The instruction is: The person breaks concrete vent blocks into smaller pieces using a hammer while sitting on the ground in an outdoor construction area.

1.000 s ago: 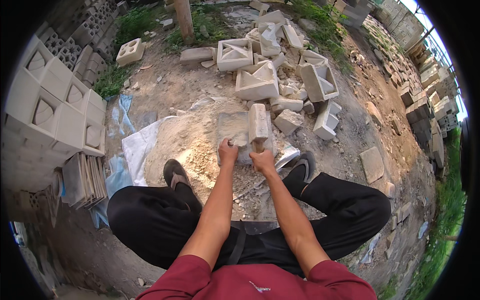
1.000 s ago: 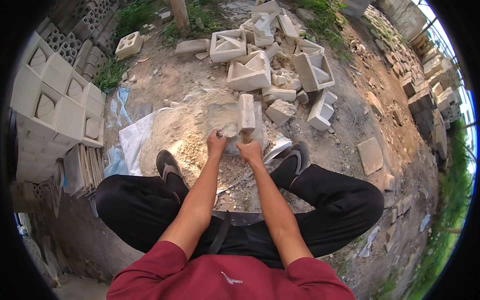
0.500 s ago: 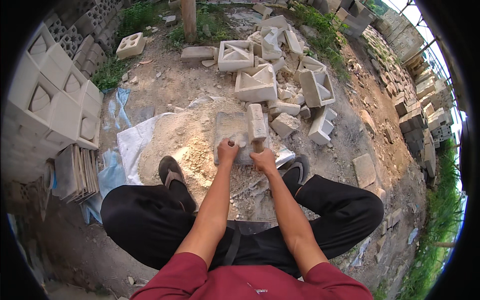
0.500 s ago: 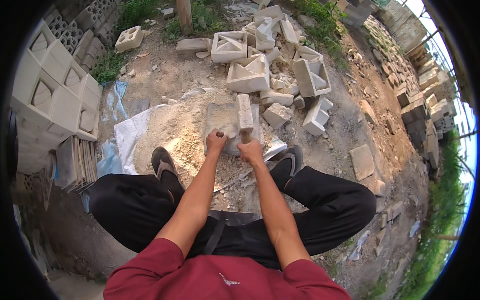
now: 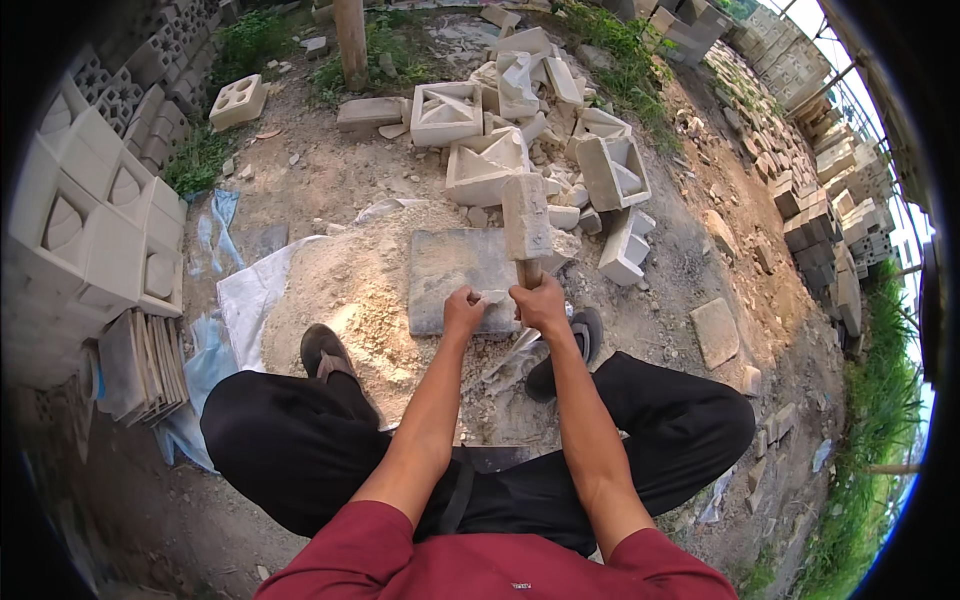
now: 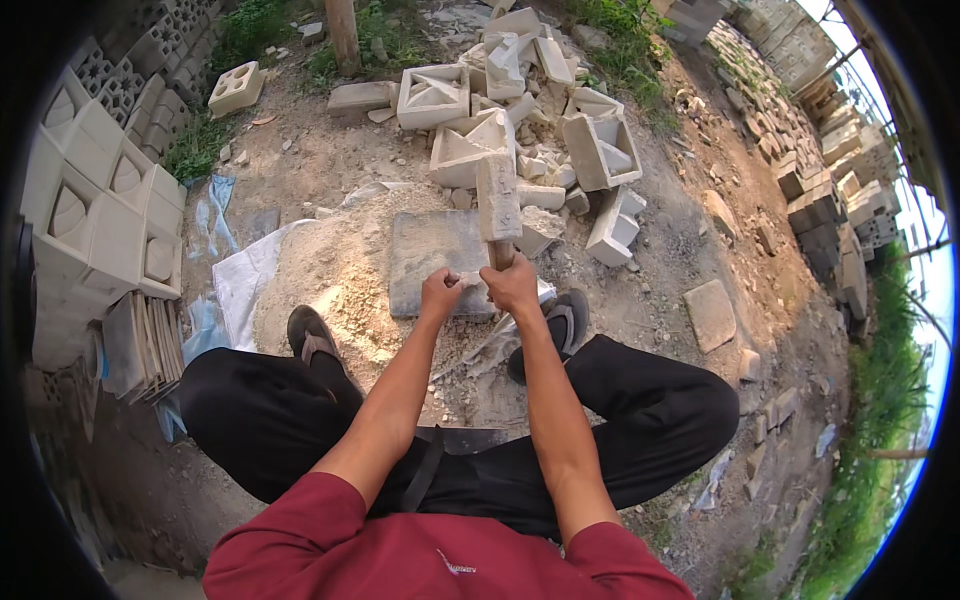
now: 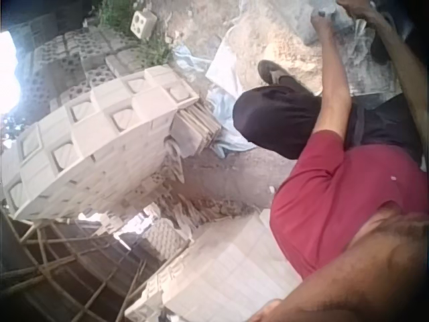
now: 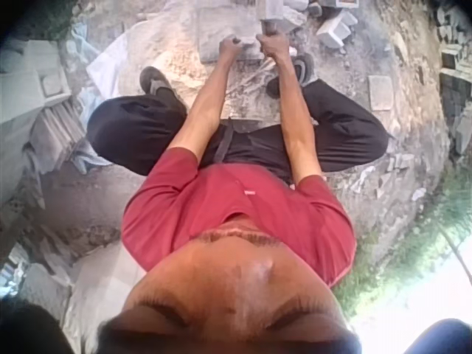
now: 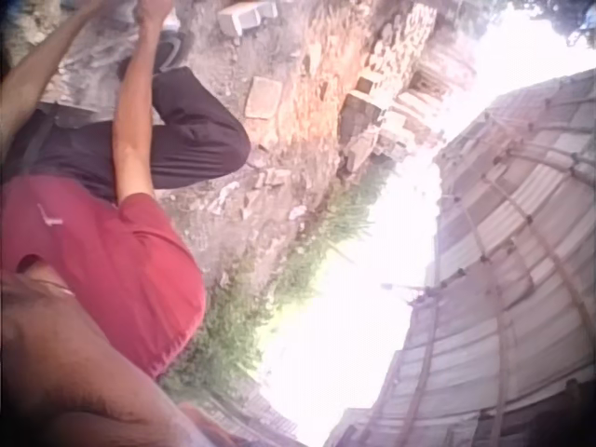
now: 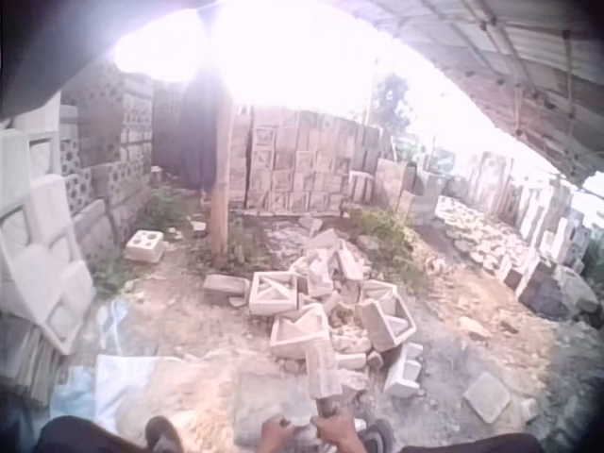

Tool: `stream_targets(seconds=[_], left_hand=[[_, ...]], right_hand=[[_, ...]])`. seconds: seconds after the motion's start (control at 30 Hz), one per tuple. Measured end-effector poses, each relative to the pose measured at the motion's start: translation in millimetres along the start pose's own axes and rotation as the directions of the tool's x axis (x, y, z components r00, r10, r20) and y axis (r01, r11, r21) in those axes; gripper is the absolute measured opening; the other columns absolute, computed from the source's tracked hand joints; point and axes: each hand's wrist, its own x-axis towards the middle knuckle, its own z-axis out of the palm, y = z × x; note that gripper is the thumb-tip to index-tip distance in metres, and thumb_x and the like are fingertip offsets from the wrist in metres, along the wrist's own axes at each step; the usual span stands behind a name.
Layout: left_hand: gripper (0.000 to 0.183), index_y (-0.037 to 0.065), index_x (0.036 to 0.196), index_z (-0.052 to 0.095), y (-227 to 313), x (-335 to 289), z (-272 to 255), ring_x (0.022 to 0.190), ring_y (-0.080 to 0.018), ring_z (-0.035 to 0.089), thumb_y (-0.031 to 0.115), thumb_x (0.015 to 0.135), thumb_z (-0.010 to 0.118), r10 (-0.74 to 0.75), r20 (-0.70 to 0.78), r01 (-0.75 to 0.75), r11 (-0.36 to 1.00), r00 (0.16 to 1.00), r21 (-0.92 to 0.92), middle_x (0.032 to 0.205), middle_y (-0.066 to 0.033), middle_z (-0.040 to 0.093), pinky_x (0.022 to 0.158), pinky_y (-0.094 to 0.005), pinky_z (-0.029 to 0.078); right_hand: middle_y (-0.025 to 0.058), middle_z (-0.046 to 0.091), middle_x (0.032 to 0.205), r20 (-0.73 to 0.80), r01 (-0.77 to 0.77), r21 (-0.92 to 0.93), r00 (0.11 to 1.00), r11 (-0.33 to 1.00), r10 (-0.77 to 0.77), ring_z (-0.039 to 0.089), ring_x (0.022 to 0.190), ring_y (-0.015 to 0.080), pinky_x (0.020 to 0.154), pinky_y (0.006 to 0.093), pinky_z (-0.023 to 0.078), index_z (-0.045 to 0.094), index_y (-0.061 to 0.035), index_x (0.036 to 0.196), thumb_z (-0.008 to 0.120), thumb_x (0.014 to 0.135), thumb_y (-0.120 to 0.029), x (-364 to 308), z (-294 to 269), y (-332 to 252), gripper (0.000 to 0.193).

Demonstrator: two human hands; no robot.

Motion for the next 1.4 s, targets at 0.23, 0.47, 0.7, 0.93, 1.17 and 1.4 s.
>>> stream_targets(seconds=[0.23,0.47,0.7,0.93,1.17,1.4], left_hand=[[0.025,0.002,0.082,0.067,1.4,6.3,3.7,0.070,-0.0300,0.067,0.023,0.070,0.076,-0.038,0.035,0.036,0.998,0.999,0.045,0.074,-0.0154,0.068,0.067,-0.0386,0.052],[0.026,0.002,0.083,0.071,-24.9,21.5,0.4,0.072,-0.0264,0.068,0.023,0.069,0.078,0.196,-0.051,-0.176,0.947,0.979,0.269,0.077,-0.0151,0.069,0.067,-0.0354,0.052],[0.027,0.002,0.083,0.072,-16.9,7.1,2.9,0.073,-0.0262,0.068,0.025,0.071,0.079,0.045,-0.043,-0.039,0.990,0.998,0.133,0.078,-0.0153,0.069,0.067,-0.0353,0.052],[0.024,0.004,0.082,0.073,-11.3,5.7,13.7,0.074,-0.0280,0.067,0.025,0.072,0.079,0.101,-0.065,-0.094,0.990,0.993,0.109,0.081,-0.0147,0.069,0.068,-0.0365,0.052],[0.022,0.008,0.080,0.075,-17.5,-2.1,3.4,0.078,-0.0330,0.066,0.028,0.072,0.076,-0.026,-0.077,0.032,0.997,0.997,0.074,0.083,-0.0160,0.068,0.072,-0.0397,0.052],[0.026,0.004,0.081,0.074,-11.3,4.0,-0.7,0.072,-0.0254,0.067,0.029,0.073,0.078,0.009,-0.037,-0.004,0.991,0.999,0.130,0.081,-0.0136,0.070,0.069,-0.0355,0.052]], right_hand=[[0.0164,0.066,0.071,-0.245,0.281,-0.240,0.908,0.929,-0.338,0.068,0.068,0.0288,0.062,0.0386,0.053,0.058,0.0049,0.084,0.072,0.069,-0.018,2.8,27.9,34.8,0.030],[0.0226,0.069,0.082,-0.054,-0.151,-0.313,0.988,0.938,0.141,0.069,0.077,0.0341,0.070,0.0392,0.053,0.067,0.0035,0.094,0.072,0.068,-0.027,-6.8,30.3,64.2,0.040],[0.0174,0.067,0.076,-0.175,0.106,-0.117,0.976,0.987,-0.126,0.067,0.072,0.0282,0.065,0.0398,0.051,0.062,0.0015,0.083,0.072,0.068,-0.026,7.1,18.6,48.7,0.033],[0.0226,0.069,0.084,-0.112,-0.275,-0.333,0.961,0.902,0.251,0.070,0.082,0.0337,0.074,0.0384,0.054,0.068,0.0041,0.093,0.072,0.066,-0.031,1.8,12.4,109.6,0.045],[0.0132,0.064,0.061,-0.136,-0.011,-0.008,0.991,1.000,0.010,0.063,0.049,0.0204,0.050,0.0353,0.051,0.064,0.0047,0.082,0.070,0.069,-0.024,1.4,22.5,31.0,0.032],[0.0139,0.066,0.066,-0.070,-0.162,-0.334,0.987,0.928,0.147,0.066,0.057,0.0225,0.054,0.0340,0.051,0.065,0.0065,0.081,0.070,0.068,-0.024,-2.2,13.2,84.2,0.033]])
